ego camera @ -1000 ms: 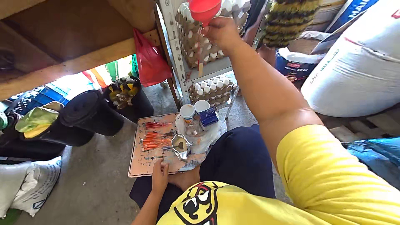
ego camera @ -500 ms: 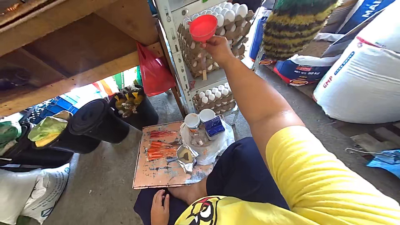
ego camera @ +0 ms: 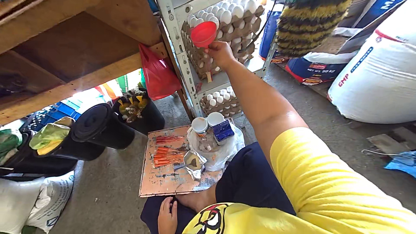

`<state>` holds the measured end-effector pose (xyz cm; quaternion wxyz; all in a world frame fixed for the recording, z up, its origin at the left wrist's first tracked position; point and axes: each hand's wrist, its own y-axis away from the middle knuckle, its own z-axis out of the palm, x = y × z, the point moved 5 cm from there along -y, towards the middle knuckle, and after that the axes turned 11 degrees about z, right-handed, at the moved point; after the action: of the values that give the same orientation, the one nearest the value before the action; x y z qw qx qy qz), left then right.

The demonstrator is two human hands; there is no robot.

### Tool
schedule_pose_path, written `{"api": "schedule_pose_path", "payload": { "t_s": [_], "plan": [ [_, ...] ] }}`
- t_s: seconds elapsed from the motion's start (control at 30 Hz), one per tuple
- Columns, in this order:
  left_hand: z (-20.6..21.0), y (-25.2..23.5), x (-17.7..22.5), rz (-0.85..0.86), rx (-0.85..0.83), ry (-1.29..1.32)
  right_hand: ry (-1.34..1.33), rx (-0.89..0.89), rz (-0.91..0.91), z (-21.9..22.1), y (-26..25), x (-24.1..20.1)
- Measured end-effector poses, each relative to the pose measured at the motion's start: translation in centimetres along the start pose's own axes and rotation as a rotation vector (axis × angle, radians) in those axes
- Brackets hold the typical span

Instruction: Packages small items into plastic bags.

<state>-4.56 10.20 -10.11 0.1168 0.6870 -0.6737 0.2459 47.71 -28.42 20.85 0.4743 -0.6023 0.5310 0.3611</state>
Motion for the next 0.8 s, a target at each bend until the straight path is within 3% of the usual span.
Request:
{"api": "schedule_pose_path", "payload": {
  "t_s": [0.8],
  "plan": [
    [0.2,-0.4,0.2,-0.040,-0.031,-0.002,-0.085,0.041,0.007,0.5,-1.1,0.3]
  ]
}}
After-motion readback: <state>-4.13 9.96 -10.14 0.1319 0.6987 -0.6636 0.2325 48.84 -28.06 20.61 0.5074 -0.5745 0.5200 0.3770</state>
